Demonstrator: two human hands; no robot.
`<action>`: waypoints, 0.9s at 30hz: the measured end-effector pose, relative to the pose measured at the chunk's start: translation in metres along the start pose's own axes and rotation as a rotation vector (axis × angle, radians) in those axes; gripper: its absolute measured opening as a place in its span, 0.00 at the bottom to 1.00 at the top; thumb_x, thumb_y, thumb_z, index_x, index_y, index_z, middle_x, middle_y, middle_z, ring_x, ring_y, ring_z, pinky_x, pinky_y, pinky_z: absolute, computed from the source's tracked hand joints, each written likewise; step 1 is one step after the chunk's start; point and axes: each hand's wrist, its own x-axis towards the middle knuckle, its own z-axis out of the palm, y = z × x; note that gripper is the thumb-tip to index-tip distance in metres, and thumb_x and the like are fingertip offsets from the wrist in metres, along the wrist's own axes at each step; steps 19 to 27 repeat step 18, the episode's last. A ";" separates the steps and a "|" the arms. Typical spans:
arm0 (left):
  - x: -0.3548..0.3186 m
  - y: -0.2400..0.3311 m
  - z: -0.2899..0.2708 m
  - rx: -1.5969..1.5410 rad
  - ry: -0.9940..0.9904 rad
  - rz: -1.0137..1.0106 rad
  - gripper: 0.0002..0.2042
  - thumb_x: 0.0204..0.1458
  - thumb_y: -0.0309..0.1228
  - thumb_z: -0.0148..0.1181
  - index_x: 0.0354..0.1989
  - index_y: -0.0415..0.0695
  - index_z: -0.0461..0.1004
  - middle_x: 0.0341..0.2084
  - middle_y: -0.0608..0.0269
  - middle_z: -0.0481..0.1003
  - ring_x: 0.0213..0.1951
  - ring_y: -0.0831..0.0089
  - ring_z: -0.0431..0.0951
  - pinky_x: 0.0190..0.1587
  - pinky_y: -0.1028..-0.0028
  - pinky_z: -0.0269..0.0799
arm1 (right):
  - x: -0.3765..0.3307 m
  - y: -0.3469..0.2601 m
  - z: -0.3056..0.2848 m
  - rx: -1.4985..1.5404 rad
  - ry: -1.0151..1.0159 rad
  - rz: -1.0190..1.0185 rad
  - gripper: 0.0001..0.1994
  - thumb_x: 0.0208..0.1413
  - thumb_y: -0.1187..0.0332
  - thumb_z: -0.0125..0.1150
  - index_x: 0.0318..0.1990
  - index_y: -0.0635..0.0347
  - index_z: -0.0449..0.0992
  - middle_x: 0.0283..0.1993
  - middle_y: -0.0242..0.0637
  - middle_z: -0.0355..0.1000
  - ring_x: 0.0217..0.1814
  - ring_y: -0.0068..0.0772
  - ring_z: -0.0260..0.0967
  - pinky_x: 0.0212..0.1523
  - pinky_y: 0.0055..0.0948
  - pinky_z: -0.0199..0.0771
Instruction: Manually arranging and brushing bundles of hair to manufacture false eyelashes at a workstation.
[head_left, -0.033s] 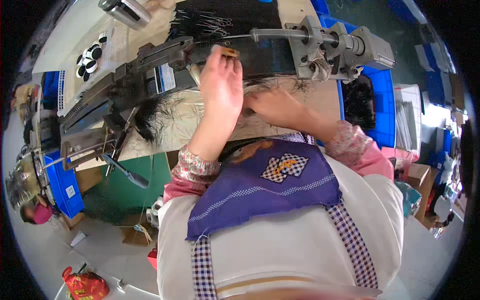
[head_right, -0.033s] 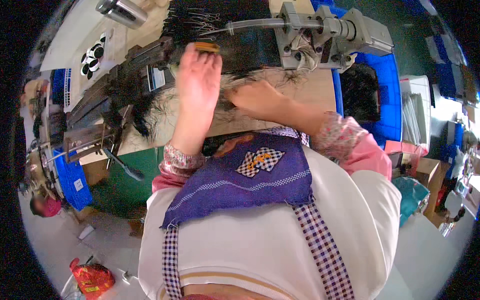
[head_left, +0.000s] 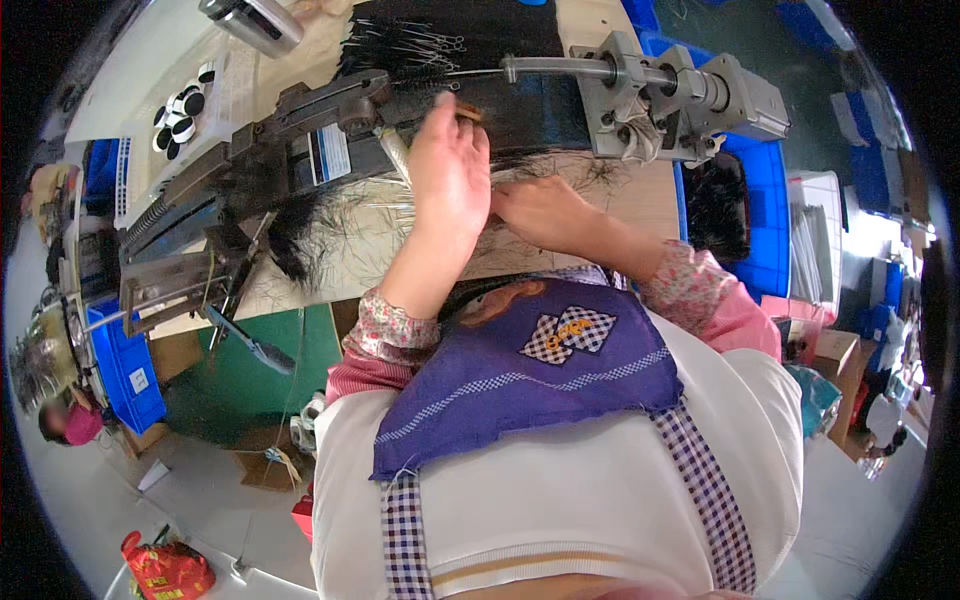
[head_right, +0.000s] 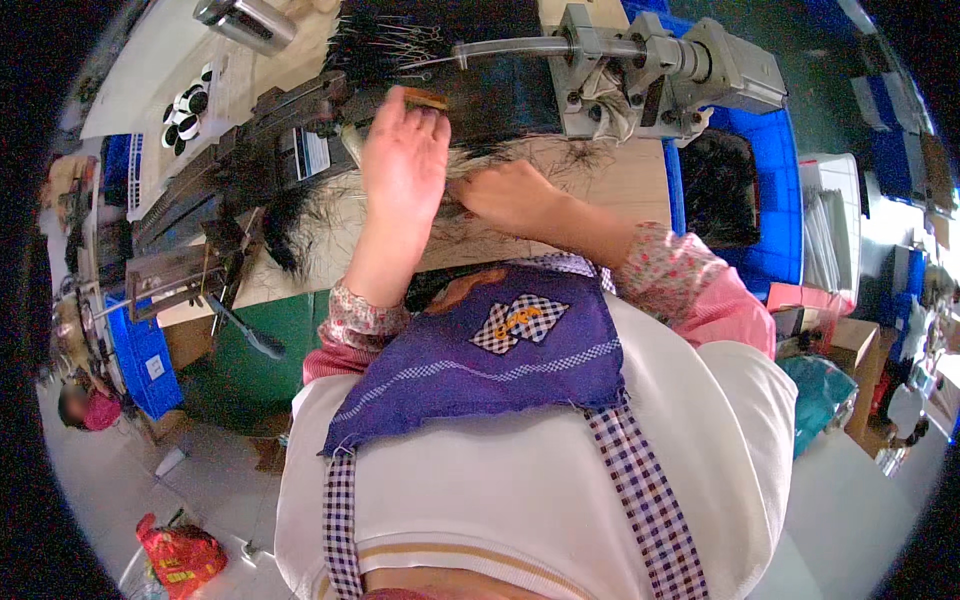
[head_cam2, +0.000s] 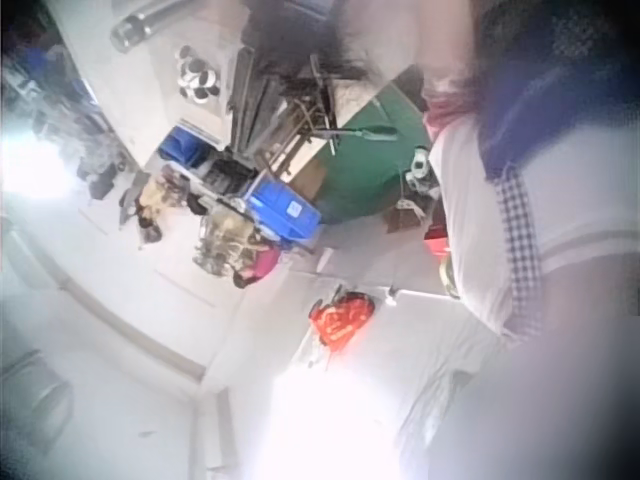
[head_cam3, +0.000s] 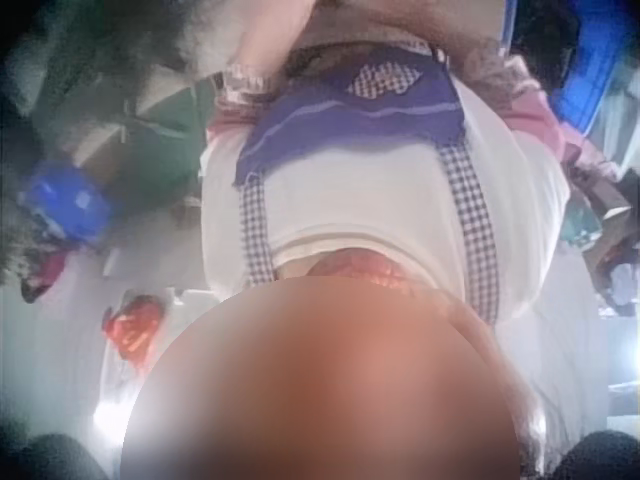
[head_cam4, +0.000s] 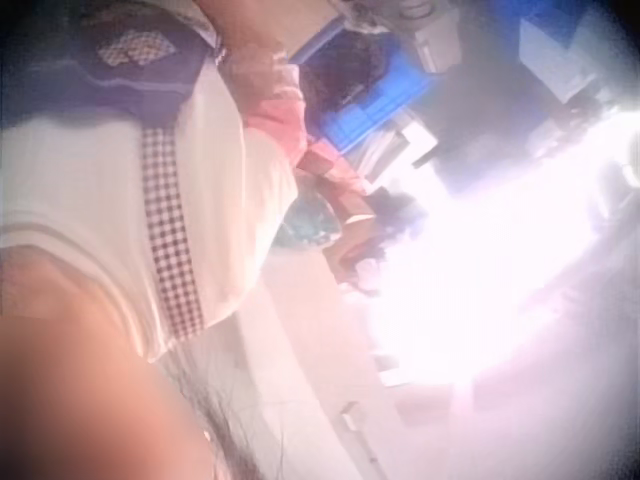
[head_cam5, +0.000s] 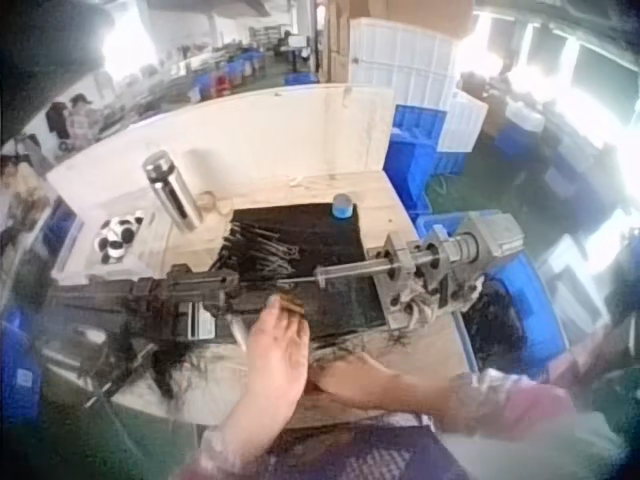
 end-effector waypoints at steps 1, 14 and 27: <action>0.001 -0.003 0.000 0.103 0.100 -0.051 0.12 0.59 0.32 0.51 0.47 0.38 0.66 0.46 0.52 0.69 0.54 0.59 0.67 0.63 0.63 0.58 | 0.006 0.002 0.009 0.003 -0.008 0.012 0.09 0.50 0.69 0.50 0.35 0.65 0.71 0.30 0.48 0.74 0.34 0.49 0.76 0.32 0.47 0.76; -0.113 0.122 -0.121 1.640 0.463 1.292 0.28 0.57 0.27 0.48 0.65 0.30 0.51 0.66 0.40 0.47 0.67 0.49 0.49 0.67 0.58 0.44 | 0.029 0.017 -0.021 -0.111 -0.003 0.110 0.10 0.52 0.64 0.57 0.34 0.61 0.71 0.27 0.48 0.72 0.34 0.52 0.73 0.32 0.46 0.74; -0.080 0.133 -0.186 1.409 0.613 1.524 0.38 0.55 0.32 0.49 0.69 0.39 0.34 0.70 0.51 0.34 0.69 0.48 0.39 0.69 0.55 0.35 | 0.042 0.035 -0.025 0.491 -0.117 0.050 0.13 0.49 0.60 0.60 0.38 0.57 0.73 0.43 0.51 0.75 0.45 0.42 0.76 0.46 0.41 0.74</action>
